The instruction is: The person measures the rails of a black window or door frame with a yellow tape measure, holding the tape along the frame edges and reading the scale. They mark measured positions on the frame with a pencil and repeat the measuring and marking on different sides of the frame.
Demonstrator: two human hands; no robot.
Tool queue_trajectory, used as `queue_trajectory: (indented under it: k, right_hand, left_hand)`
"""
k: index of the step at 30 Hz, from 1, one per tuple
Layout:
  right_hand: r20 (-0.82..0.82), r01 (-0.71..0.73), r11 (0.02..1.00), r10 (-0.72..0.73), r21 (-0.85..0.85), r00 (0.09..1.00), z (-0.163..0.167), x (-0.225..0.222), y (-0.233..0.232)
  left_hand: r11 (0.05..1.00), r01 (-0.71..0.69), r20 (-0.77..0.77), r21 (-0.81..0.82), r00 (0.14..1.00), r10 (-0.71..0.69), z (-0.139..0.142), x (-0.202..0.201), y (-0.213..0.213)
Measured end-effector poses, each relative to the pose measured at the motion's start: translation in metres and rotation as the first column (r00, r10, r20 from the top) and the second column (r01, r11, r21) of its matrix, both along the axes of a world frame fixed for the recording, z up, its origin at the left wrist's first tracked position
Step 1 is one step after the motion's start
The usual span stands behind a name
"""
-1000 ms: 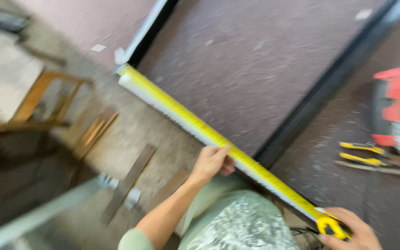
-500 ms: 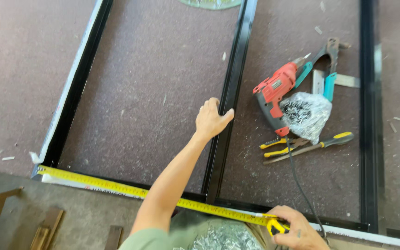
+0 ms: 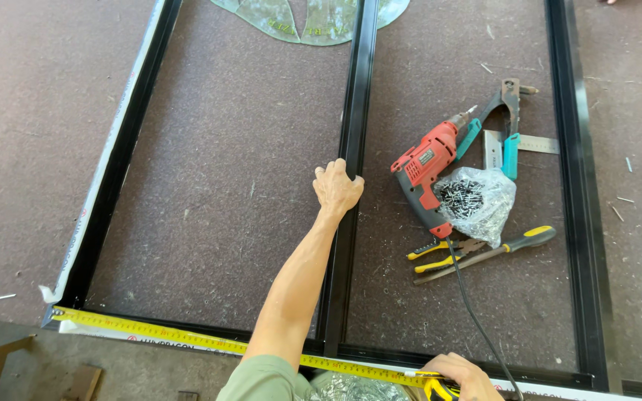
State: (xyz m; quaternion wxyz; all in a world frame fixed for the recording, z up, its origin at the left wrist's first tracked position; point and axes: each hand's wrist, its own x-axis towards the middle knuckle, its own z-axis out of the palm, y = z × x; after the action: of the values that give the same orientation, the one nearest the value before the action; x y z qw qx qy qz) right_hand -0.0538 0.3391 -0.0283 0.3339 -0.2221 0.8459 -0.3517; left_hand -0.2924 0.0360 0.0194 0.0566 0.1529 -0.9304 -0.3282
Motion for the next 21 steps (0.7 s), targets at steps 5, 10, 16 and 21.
queue_trajectory:
  k: [5,10,16,21]
  right_hand:
    - [-0.025,0.0,0.999,-0.001,-0.052,1.0,-0.003,0.001,0.004]
    - [-0.117,0.059,0.974,-0.086,-0.22,0.989,0.002,0.011,0.006]
    - [-0.008,0.056,0.992,-0.057,-0.11,0.998,-0.004,0.015,0.009]
    - [0.39,0.219,0.975,-0.186,-0.043,0.902,-0.012,0.008,0.017]
  left_hand:
    - [1.0,0.018,-0.053,-0.013,0.998,-0.019,-0.009,-0.001,-0.006]
    - [0.997,0.024,-0.328,-0.073,0.943,-0.047,-0.028,-0.001,-0.01]
    - [0.989,0.14,0.033,-0.045,0.99,-0.139,-0.057,0.039,-0.021]
    - [0.971,0.237,0.081,-0.022,0.969,-0.235,-0.069,0.1,-0.033]
